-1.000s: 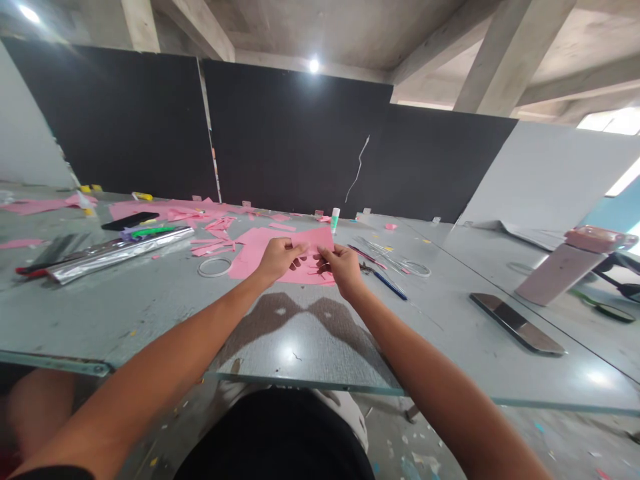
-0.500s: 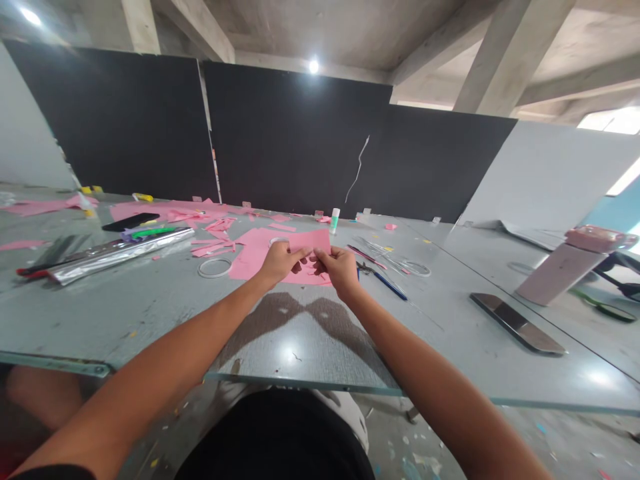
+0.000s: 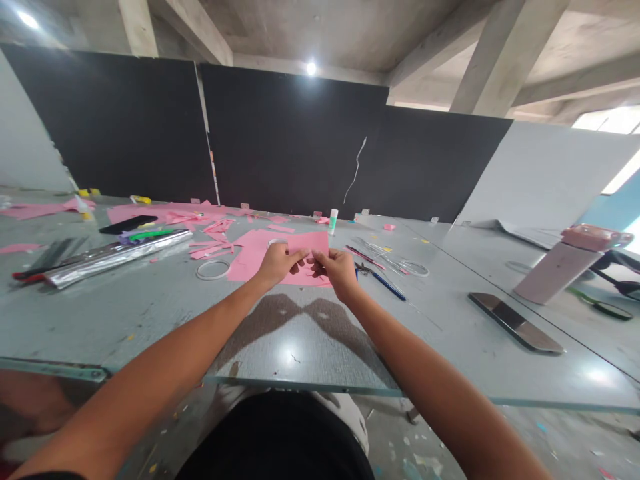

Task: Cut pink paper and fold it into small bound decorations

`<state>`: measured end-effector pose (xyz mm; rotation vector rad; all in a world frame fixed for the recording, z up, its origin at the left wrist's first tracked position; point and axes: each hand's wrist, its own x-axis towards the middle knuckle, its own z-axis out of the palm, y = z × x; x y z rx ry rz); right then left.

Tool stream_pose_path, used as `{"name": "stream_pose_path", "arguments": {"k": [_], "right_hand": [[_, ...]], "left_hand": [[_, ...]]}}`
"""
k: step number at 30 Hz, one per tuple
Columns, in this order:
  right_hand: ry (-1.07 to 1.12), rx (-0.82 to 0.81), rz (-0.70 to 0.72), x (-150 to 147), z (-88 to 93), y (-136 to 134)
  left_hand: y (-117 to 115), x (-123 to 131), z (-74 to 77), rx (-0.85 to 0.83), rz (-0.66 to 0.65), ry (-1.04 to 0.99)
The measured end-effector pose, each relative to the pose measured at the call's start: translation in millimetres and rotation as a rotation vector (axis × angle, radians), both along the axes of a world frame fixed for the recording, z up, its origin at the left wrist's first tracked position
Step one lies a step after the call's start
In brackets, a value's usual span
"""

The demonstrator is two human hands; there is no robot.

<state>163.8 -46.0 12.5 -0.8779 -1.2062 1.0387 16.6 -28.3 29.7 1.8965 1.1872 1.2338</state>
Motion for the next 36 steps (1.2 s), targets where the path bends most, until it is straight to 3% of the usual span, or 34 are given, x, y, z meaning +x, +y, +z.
{"name": "stream_pose_path", "arguments": {"k": [6,14,23,30,33,36], "right_hand": [[-0.119,-0.026,0.097,10.4,5.7,-1.1],[-0.175,0.032,-0.054,6.2,7.8,-2.4],[-0.220,0.051,-0.100,14.5,9.4,10.1],[-0.149,0.018,-0.179,37.9,10.4,20.3],[-0.061,0.082,-0.237,41.2,9.5,22.9],[-0.075,0.139,-0.297,42.5,8.0,25.3]], "left_hand": [[2.7,-2.5,2.3,-0.060,-0.078,0.012],[10.6,-5.3,-3.8,-0.240,-0.221,-0.147],[8.8,-6.8,10.5,-0.157,-0.108,-0.080],[24.1,-24.7,11.2,-0.146,0.058,-0.424],[32.0,-16.1,-2.0,-0.175,0.023,-0.285],[42.4,5.3,-18.9,-0.065,-0.002,0.100]]}}
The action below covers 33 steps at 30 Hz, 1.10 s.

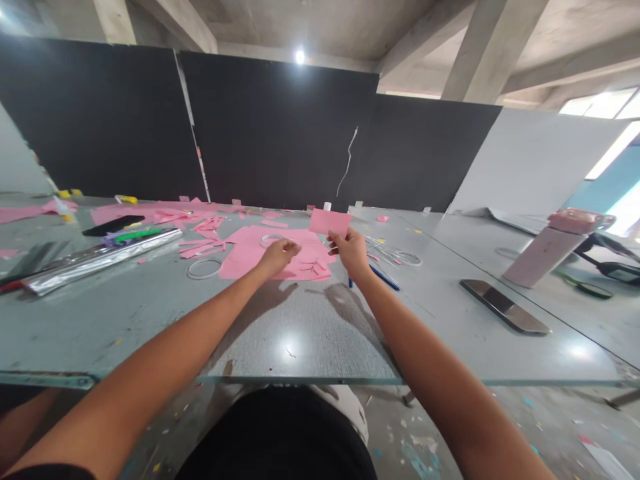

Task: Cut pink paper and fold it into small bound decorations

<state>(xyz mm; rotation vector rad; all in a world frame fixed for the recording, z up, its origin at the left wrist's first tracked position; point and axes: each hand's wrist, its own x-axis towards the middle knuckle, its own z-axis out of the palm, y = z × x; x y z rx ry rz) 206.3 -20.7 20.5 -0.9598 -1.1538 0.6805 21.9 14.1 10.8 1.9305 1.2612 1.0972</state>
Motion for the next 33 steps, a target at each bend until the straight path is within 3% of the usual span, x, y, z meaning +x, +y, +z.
{"name": "stream_pose_path", "arguments": {"k": [4,9,15,18,22,26,33], "right_hand": [[-0.097,0.010,-0.066,6.9,-3.9,4.5],[-0.142,0.011,-0.140,14.4,-9.5,9.0],[0.002,-0.041,-0.108,15.5,-9.1,11.7],[0.088,-0.064,-0.095,15.1,-6.3,11.7],[0.116,-0.042,-0.062,8.9,-6.1,9.4],[0.042,-0.092,-0.006,-3.6,-12.9,6.5],[-0.189,-0.163,0.076,-18.3,-23.9,2.8]], "left_hand": [[10.3,31.8,-10.4,0.155,-0.001,0.473],[17.8,56.1,-9.9,0.050,0.022,0.534],[22.6,52.8,-6.3,0.003,0.003,0.372],[12.4,38.5,-0.1,-0.061,0.004,0.096],[-9.8,16.5,5.1,-0.179,-0.108,-0.276],[-22.7,4.5,4.4,-0.190,-0.127,-0.419],[-17.7,0.7,1.2,-0.113,-0.123,-0.554]]}}
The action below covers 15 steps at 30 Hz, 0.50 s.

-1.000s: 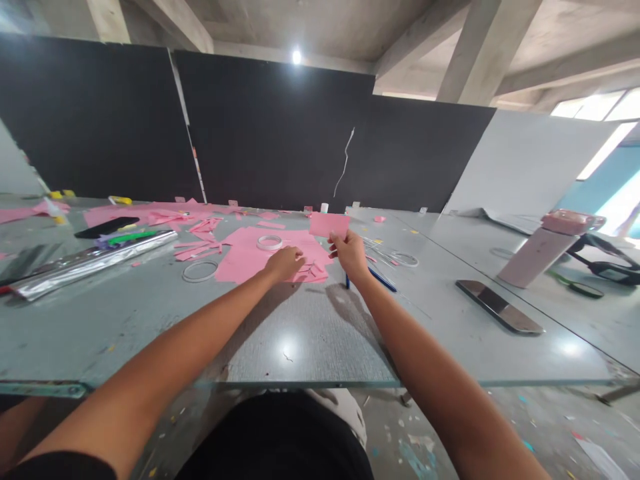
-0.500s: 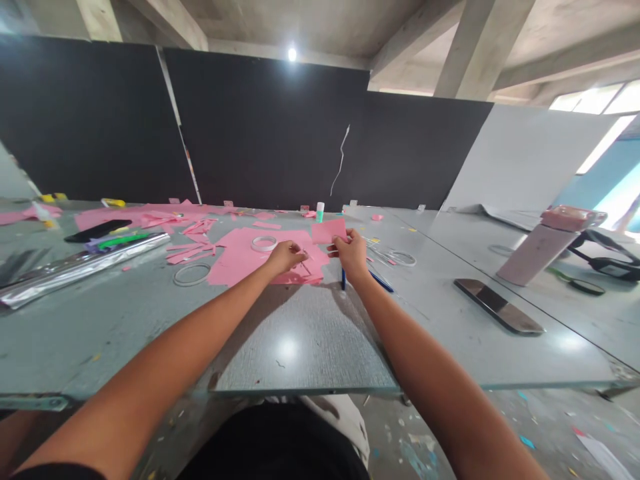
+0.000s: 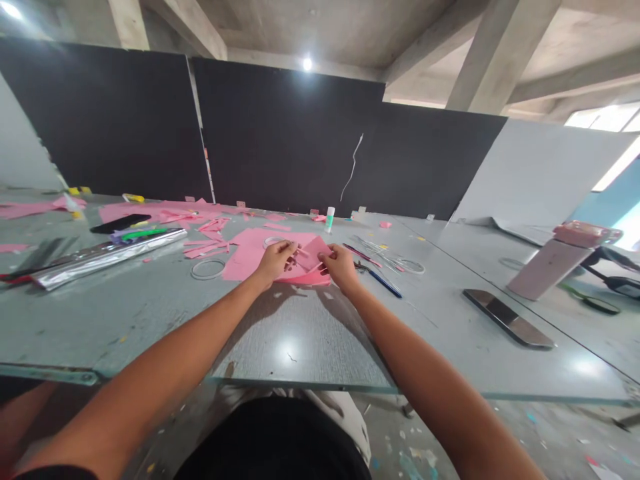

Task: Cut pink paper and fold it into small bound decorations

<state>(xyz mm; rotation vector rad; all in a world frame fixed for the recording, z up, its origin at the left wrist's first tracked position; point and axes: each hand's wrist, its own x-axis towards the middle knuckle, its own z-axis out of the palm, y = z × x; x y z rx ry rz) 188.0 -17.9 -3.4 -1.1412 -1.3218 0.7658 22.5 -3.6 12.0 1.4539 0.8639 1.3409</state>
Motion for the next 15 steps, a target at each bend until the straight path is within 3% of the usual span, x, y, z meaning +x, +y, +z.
{"name": "stream_pose_path", "arguments": {"k": [15], "right_hand": [[0.122,-0.023,0.221,-13.1,-11.1,-1.0]], "left_hand": [[7.8,-4.3,0.2,-0.124,0.037,-0.284]]}}
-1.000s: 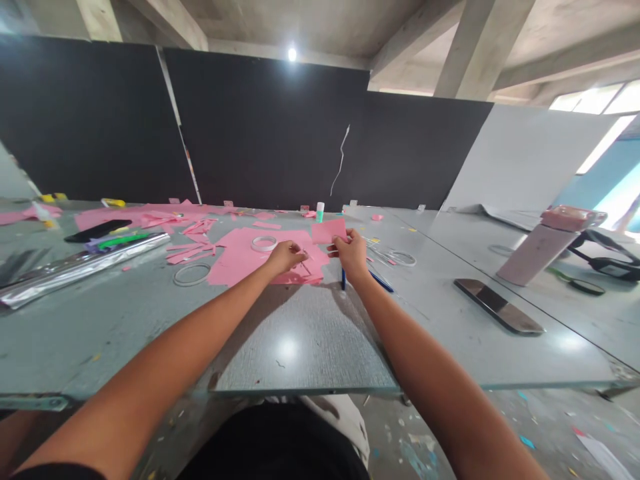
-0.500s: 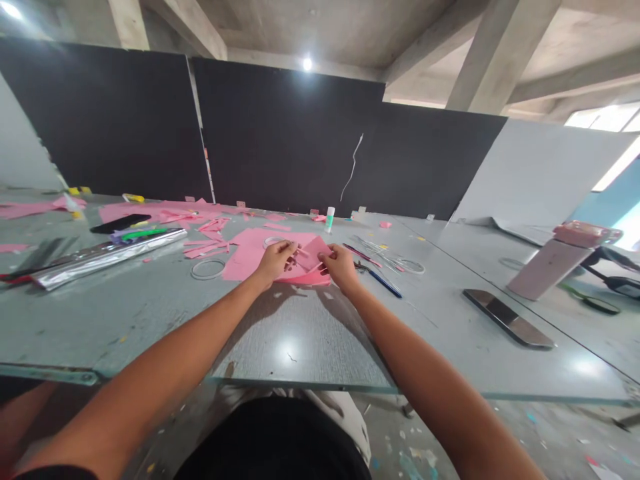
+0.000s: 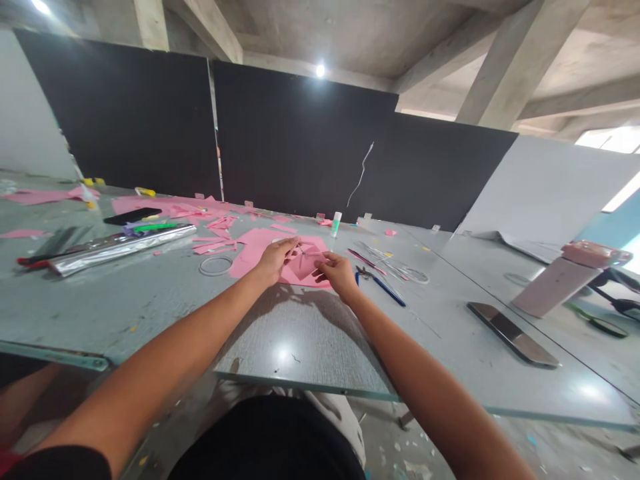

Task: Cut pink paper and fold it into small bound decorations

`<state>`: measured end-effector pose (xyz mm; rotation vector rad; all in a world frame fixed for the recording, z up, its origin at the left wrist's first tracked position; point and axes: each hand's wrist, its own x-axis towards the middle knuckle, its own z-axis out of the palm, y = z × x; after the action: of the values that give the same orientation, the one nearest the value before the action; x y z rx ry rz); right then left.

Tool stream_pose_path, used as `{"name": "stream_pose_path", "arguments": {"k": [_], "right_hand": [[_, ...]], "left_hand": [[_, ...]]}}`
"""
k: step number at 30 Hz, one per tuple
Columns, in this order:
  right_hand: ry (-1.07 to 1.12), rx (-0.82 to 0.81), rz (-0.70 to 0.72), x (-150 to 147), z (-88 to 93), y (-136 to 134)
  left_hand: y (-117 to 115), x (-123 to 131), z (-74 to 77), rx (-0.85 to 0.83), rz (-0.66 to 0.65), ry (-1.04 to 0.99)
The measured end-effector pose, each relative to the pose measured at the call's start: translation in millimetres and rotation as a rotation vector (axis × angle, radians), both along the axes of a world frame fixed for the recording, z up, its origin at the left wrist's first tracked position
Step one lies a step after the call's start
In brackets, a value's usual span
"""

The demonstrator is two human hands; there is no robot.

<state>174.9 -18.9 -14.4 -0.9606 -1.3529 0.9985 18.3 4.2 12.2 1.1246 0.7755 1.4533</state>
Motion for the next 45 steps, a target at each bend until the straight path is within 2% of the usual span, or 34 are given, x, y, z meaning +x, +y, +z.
{"name": "stream_pose_path", "arguments": {"k": [6,12,16,19,26,30,35,41,45], "right_hand": [[0.015,0.014,0.106,-2.1,1.2,-4.4],[-0.020,0.016,0.127,-3.7,-0.2,-4.9],[-0.039,0.010,0.131,-4.9,-0.4,-5.6],[-0.052,0.003,0.106,-6.0,-0.7,-6.5],[-0.074,0.063,0.100,-4.2,0.2,-5.5],[-0.081,0.074,0.075,-4.0,1.3,-6.1],[-0.109,0.098,0.096,-7.3,1.7,-8.0],[-0.157,0.134,0.055,-10.4,0.9,-9.4],[-0.152,0.119,0.002,-10.9,3.8,-12.8]], "left_hand": [[1.2,3.1,-4.0,-0.030,-0.094,-0.097],[2.7,3.3,-6.1,-0.022,-0.089,-0.084],[1.7,-0.2,-0.3,-0.049,-0.009,-0.100],[-0.6,-2.5,4.6,-0.091,0.017,-0.093],[-8.6,1.2,5.3,-0.126,-0.083,-0.030],[-7.7,0.7,4.0,-0.103,-0.037,-0.013],[-4.7,1.5,-0.3,-0.062,-0.072,-0.042],[-11.4,2.1,0.7,-0.059,-0.157,0.035],[-15.3,1.9,3.9,-0.052,-0.103,0.081]]}}
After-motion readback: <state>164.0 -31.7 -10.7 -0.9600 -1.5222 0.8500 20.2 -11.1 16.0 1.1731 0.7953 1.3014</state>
